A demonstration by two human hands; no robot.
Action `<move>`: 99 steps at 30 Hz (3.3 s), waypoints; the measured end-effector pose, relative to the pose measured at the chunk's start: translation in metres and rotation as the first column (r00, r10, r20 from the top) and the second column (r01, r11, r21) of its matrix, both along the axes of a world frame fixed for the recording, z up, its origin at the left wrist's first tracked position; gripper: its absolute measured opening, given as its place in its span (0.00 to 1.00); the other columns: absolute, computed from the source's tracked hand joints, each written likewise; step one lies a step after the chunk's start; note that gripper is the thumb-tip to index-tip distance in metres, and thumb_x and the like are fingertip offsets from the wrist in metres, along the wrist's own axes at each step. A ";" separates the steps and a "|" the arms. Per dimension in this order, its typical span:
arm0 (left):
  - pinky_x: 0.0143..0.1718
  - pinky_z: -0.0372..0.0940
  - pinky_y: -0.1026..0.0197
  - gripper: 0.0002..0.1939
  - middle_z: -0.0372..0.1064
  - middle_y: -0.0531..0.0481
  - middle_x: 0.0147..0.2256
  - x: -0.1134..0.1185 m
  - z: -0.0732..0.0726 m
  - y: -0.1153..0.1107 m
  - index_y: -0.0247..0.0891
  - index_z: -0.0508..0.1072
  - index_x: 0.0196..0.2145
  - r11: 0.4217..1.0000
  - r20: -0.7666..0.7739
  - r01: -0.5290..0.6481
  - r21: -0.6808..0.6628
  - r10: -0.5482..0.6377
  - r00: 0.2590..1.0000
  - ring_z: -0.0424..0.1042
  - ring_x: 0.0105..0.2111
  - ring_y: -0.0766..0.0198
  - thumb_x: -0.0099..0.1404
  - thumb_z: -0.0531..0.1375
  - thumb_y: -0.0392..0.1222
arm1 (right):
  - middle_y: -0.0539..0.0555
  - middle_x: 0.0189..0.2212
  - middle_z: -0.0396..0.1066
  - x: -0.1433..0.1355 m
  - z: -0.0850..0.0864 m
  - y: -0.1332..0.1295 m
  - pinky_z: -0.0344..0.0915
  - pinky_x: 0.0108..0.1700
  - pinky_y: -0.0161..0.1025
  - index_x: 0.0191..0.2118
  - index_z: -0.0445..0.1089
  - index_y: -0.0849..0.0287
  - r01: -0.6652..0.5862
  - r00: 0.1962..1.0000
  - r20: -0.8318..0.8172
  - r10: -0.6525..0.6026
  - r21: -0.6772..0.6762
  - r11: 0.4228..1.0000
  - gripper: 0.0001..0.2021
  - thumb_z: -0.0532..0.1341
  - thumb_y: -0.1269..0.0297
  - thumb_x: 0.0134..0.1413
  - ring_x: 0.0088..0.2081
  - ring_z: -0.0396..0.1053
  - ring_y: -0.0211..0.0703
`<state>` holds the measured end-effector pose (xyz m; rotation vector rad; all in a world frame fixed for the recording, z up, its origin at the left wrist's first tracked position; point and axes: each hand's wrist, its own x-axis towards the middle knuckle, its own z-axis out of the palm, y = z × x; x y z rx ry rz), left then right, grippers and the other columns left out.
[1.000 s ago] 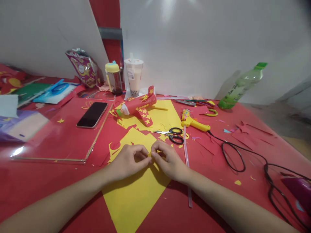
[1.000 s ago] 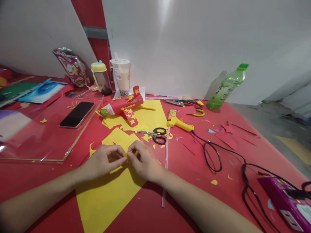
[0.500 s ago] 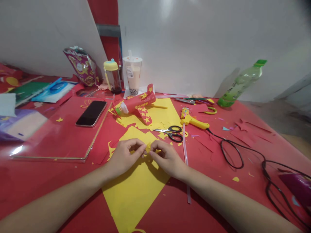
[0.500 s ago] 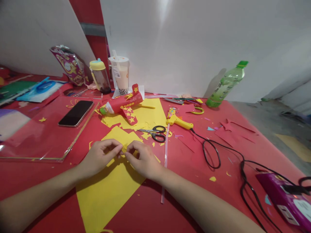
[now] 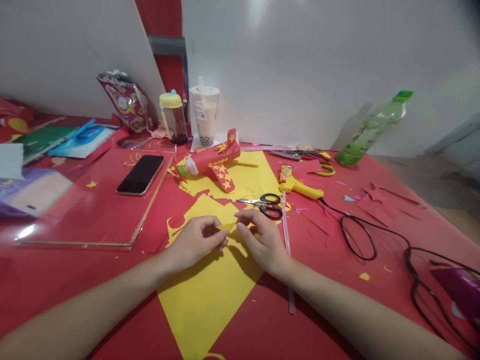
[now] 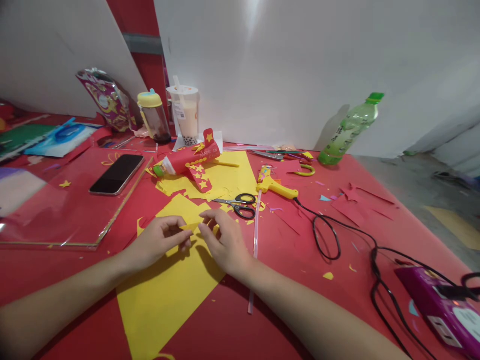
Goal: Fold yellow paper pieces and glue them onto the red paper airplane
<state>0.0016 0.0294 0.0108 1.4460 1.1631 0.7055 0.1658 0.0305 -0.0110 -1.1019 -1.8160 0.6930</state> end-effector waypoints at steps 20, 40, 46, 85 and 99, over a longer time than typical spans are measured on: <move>0.25 0.65 0.63 0.12 0.67 0.52 0.20 0.001 -0.001 -0.001 0.33 0.67 0.23 0.997 0.103 0.019 -0.074 -0.012 0.995 0.68 0.20 0.67 0.56 0.58 0.46 | 0.51 0.23 0.66 -0.003 0.007 -0.003 0.62 0.21 0.31 0.28 0.67 0.60 0.036 0.999 -0.013 -0.034 0.162 0.986 0.02 0.59 0.73 0.47 0.22 0.63 0.33; 0.24 0.62 0.65 0.10 0.66 0.53 0.20 0.003 0.004 -0.002 0.33 0.67 0.22 0.987 0.113 0.030 -0.159 -0.012 0.994 0.66 0.20 0.70 0.57 0.54 0.40 | 0.53 0.24 0.69 0.012 0.004 0.003 0.60 0.26 0.34 0.31 0.69 0.60 -0.296 0.891 0.454 0.003 0.576 0.762 0.10 0.51 0.70 0.56 0.26 0.64 0.37; 0.24 0.62 0.65 0.11 0.65 0.52 0.19 0.002 0.000 -0.002 0.33 0.68 0.22 0.989 0.108 0.024 -0.148 -0.008 0.994 0.65 0.20 0.69 0.58 0.54 0.41 | 0.53 0.24 0.69 0.012 0.007 0.004 0.58 0.26 0.34 0.32 0.69 0.60 -0.355 0.841 0.541 -0.012 0.569 0.742 0.12 0.49 0.71 0.57 0.25 0.64 0.37; 0.25 0.58 0.68 0.15 0.64 0.54 0.19 0.000 0.002 -0.005 0.36 0.65 0.21 0.927 -0.299 0.161 0.339 -0.056 0.953 0.64 0.20 0.70 0.62 0.49 0.41 | 0.45 0.17 0.59 -0.003 0.007 0.008 0.52 0.19 0.29 0.24 0.57 0.59 -0.414 0.904 -0.323 0.281 -0.493 0.765 0.14 0.54 0.52 0.49 0.17 0.54 0.29; 0.22 0.55 0.68 0.17 0.60 0.56 0.16 -0.001 0.001 -0.003 0.35 0.62 0.18 0.950 -0.286 0.186 0.249 -0.112 0.952 0.61 0.18 0.71 0.62 0.49 0.43 | 0.45 0.15 0.58 -0.001 0.009 0.004 0.52 0.21 0.31 0.21 0.56 0.59 -0.312 0.950 -0.170 0.262 -0.483 0.818 0.15 0.55 0.54 0.49 0.18 0.55 0.31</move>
